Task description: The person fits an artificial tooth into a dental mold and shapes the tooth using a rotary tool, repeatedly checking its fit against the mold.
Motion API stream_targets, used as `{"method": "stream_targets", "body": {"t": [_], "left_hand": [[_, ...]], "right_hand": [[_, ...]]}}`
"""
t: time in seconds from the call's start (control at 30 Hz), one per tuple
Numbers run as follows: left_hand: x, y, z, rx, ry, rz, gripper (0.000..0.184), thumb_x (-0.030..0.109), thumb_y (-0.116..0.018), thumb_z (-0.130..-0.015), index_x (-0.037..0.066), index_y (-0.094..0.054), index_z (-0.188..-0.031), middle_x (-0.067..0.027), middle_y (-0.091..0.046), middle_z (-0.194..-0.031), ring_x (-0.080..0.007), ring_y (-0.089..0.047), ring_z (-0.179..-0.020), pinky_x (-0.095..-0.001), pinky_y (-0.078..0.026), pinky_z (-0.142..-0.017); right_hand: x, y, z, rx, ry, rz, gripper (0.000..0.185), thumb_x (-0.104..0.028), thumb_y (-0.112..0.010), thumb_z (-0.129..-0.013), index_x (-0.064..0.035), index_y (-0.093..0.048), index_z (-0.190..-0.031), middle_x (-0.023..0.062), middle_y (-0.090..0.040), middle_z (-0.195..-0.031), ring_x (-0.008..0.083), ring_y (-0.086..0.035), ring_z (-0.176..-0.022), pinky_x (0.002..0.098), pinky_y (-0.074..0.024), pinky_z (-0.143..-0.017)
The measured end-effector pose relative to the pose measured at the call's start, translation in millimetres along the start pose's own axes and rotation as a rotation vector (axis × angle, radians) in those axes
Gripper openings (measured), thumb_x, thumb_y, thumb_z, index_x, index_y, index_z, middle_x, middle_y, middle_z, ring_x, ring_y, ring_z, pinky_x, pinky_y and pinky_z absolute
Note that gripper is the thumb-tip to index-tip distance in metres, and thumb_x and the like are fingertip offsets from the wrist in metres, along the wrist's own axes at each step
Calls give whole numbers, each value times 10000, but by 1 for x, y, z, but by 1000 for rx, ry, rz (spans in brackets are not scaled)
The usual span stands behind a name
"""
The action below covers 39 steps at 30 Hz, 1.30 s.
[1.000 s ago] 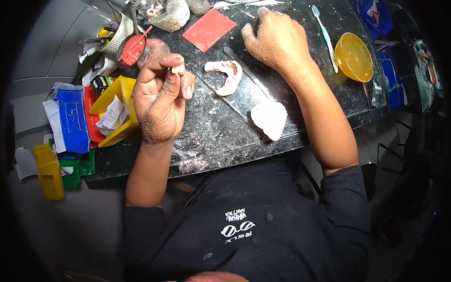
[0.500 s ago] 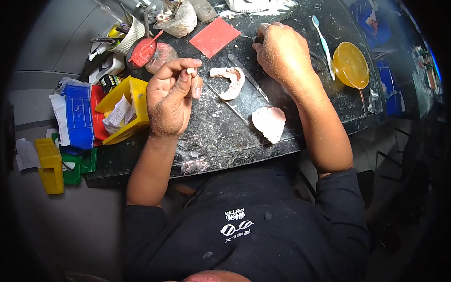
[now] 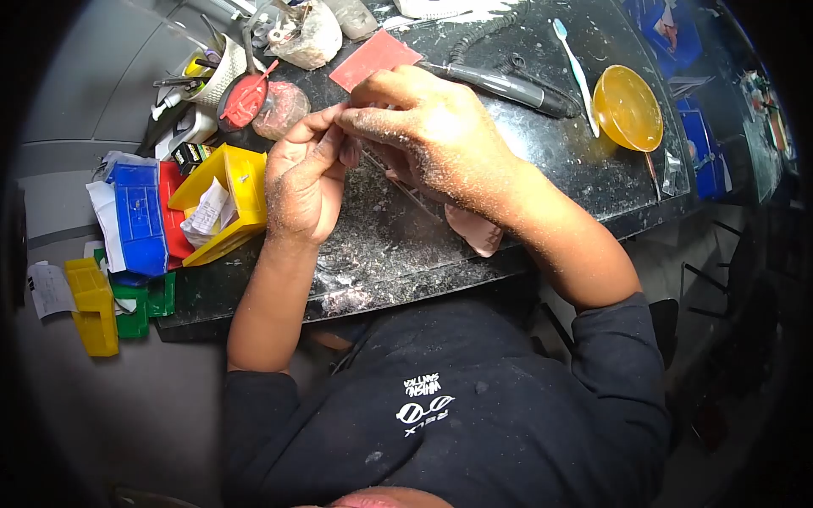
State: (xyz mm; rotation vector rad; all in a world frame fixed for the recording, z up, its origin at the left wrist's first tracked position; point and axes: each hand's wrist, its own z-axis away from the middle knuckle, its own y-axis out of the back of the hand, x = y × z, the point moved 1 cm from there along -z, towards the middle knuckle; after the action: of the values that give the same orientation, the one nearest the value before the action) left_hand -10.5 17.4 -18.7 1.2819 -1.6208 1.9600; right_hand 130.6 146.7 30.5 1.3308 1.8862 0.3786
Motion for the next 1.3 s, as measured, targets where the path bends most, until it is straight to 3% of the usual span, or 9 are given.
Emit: {"method": "stream_targets", "body": {"t": [0.17, 0.33, 0.4, 0.47, 0.53, 0.57, 0.67, 0.9, 1.3], "left_hand": [[1, -1, -2, 43, 32, 18, 203, -22, -582, -1010, -35, -613, -1210, -122, -702, -1116, -160, -638, -918, -296, -517, -808], [10, -6, -2, 24, 44, 28, 221, -37, -582, -996, -13, -546, -1213, -141, -691, -1092, -184, -653, -890, -308, -526, -802], [13, -8, -2, -12, 14, -80, 213, -50, -569, -994, -3, -533, -1199, -142, -684, -1076, -191, -662, -861, -298, -527, -795], [14, -2, -1, -6, 14, -315, 381, 69, -654, -957, -9, -519, -1305, -142, -665, -1198, -212, -636, -1053, -353, -502, -903], [21, -8, 2, -196, -352, -1379, 609, 257, -791, -866, -22, -518, -1334, -159, -633, -1262, -279, -600, -1169, -433, -463, -1003], [19, -12, 3, -194, -415, -1588, 832, 403, -879, -736, -19, -521, -1358, -174, -596, -1311, -337, -539, -1261, -476, -384, -1087], [13, -20, 9, -256, -435, -1776, 830, 424, -870, -739, -6, -525, -1359, -192, -578, -1320, -366, -523, -1264, -469, -353, -1104], [9, -12, 5, -278, -436, -1545, 794, 259, -902, -721, -30, -533, -1361, -204, -594, -1291, -393, -570, -1223, -467, -437, -1054], [16, -22, 6, -213, -661, -1393, 778, 108, -928, -656, -38, -567, -1329, -229, -601, -1273, -364, -626, -1154, -423, -519, -991]], "right_hand": [[2, -4, 1, -54, 7, 43, 432, -92, -784, -659, -102, -722, -1086, 70, -690, -1051, 287, -696, -920, 378, -580, -761], [1, -6, -3, -6, -34, -131, 307, -83, -806, -773, -76, -681, -1052, 76, -697, -958, 255, -721, -826, 370, -599, -719], [5, 0, -3, -3, -254, -204, 259, -76, -803, -820, -70, -673, -1044, 81, -700, -908, 211, -730, -799, 349, -605, -702], [14, 19, -10, 61, -273, -84, 181, -40, -790, -859, -44, -714, -1023, 59, -742, -939, 138, -735, -835, 284, -606, -748], [23, 28, -12, 123, -338, -44, 177, -55, -772, -881, -37, -716, -1048, 47, -745, -949, 125, -734, -850, 274, -605, -759], [25, 30, -11, 118, -392, -52, 159, -58, -766, -883, -38, -724, -1035, 52, -739, -943, 130, -727, -830, 276, -600, -740], [32, 24, -8, -25, -345, -14, 196, -76, -785, -818, -55, -725, -1003, 87, -711, -860, 186, -728, -768, 316, -593, -709], [28, 5, -2, -264, -205, -20, 211, -217, -770, -867, -38, -738, -974, 147, -732, -899, 342, -718, -833, 414, -578, -749], [24, 12, -7, -172, -241, -192, 150, -130, -762, -877, -27, -740, -985, 150, -731, -856, 324, -731, -809, 377, -582, -721]]}}
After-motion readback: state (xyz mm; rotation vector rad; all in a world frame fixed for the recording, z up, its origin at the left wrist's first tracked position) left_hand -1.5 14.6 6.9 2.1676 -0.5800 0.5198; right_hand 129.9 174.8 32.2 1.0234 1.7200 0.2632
